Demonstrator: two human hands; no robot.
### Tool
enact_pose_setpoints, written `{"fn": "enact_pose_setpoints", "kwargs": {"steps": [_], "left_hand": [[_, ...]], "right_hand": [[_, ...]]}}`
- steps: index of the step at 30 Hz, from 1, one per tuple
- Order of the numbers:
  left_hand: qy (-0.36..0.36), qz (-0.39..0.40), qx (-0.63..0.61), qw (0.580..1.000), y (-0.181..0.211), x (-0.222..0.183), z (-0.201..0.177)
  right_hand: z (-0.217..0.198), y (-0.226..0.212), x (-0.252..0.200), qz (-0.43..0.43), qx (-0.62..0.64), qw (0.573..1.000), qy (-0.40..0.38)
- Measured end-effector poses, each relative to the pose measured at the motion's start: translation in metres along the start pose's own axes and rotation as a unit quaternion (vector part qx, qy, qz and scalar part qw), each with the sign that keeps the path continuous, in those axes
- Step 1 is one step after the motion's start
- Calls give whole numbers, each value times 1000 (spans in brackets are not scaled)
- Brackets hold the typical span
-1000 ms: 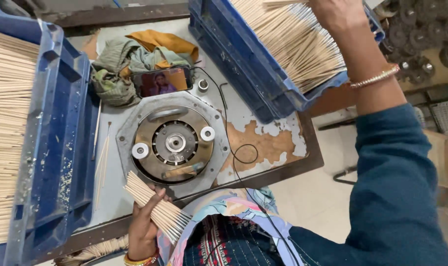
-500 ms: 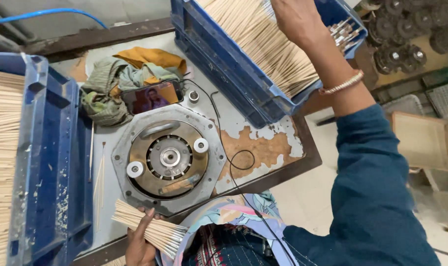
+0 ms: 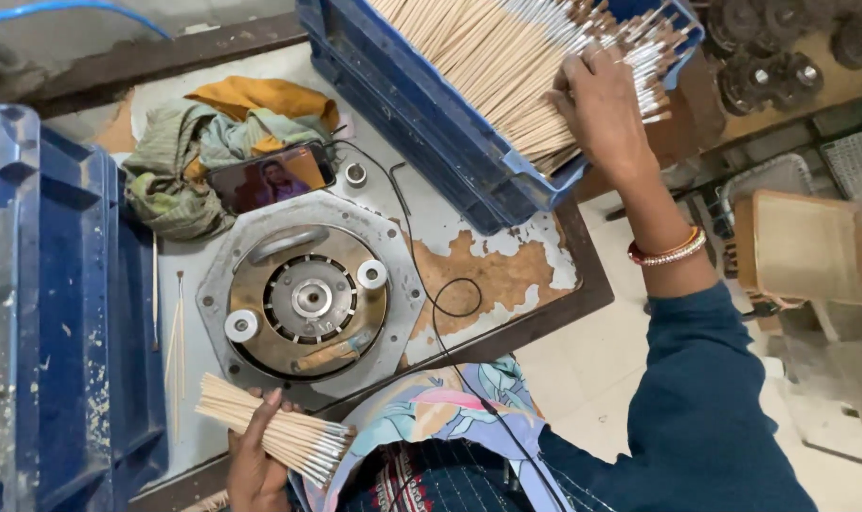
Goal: Feeding bamboo sticks into an incense-making machine and collecting them.
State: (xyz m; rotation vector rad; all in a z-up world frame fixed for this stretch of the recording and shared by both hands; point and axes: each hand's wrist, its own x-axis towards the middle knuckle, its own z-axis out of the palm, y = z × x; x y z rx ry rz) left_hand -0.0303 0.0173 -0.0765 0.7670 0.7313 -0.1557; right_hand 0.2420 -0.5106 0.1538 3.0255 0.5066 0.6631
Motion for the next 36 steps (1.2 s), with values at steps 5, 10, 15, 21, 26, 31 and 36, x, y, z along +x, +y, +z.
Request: {"fn": "enact_pose_setpoints", "kwargs": {"steps": [5,10,15,21,26,31,36], "left_hand": [[53,-32,3,998,3,-25,37],[37,-33,-5,999,5,-36,45],[-49,-35,0,998,7,-31,39],[-207,35,69,975,92,-67,90],[-124,201,189,953,226,-99,99],[46,301,545,781,334,-43,28],[104,505,801,303,361,66,-83]], "right_hand": [[5,-9,2,-68,93,992,-57],[-28,-42,2,-58,181,975,-117],[-46,-98,-29,-29,192,979,55],[19,-97,-46,64,150,968,193],[62,-54,-59,29,-29,969,244],[84,-36,-62,55,-64,967,240],[78,-47,-60,45,-99,958,264]]}}
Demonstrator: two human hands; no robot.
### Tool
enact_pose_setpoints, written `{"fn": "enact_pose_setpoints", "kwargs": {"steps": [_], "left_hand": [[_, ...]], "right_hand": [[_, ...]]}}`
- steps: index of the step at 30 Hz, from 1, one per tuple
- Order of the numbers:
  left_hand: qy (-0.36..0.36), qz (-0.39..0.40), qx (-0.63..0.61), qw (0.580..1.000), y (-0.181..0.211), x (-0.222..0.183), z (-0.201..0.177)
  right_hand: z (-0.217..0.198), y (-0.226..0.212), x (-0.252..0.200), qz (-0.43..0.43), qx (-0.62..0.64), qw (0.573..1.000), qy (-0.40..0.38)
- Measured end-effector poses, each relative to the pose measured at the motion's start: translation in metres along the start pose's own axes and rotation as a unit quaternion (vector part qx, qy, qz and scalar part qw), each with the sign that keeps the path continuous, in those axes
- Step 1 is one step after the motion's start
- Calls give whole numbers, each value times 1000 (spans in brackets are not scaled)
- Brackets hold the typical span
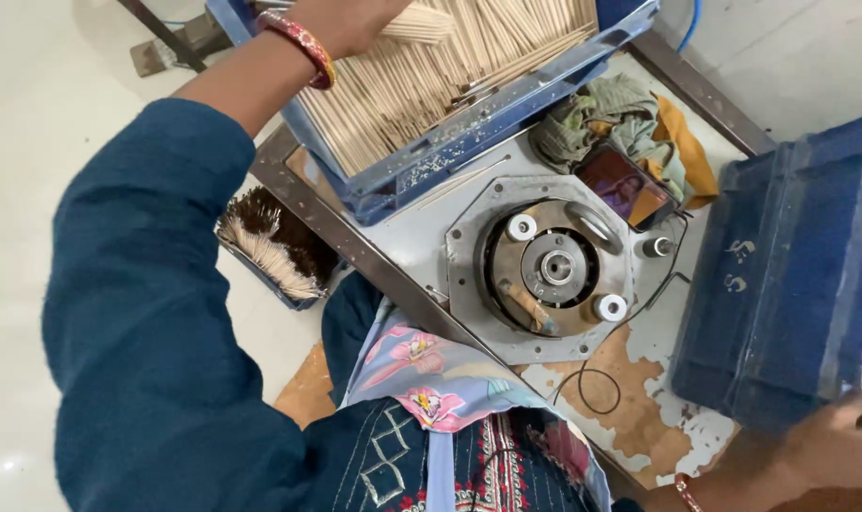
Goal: Feeding bamboo sticks into an incense-making machine and collecting them.
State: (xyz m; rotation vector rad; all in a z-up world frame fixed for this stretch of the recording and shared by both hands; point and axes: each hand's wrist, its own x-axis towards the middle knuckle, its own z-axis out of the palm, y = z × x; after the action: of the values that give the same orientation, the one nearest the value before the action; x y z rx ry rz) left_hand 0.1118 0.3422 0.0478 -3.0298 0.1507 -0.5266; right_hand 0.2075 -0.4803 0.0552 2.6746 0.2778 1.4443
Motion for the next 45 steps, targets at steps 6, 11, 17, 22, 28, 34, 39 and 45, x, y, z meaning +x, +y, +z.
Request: {"fn": "enact_pose_setpoints", "kwargs": {"steps": [6,11,17,22,28,34,39,45], "left_hand": [[4,27,29,999,8,10,-11],[-5,39,73,997,40,28,-43],[-79,54,65,993,86,82,-57],[-25,141,24,989,87,123,-11],[21,124,118,985,85,121,-14],[47,177,179,967,87,93,-28],[-212,100,15,972,66,54,-44],[-231,88,41,968,69,28,-75]], "right_hand": [[-40,-38,31,70,118,988,-68],[-12,-16,9,64,158,983,-62],[-36,-39,31,31,119,992,-37],[-46,-42,31,92,150,982,-66],[-44,-43,27,96,177,977,-69],[-62,-60,47,45,144,987,-50],[-53,-50,34,59,145,986,-63],[-38,-35,16,61,173,981,-64]]}}
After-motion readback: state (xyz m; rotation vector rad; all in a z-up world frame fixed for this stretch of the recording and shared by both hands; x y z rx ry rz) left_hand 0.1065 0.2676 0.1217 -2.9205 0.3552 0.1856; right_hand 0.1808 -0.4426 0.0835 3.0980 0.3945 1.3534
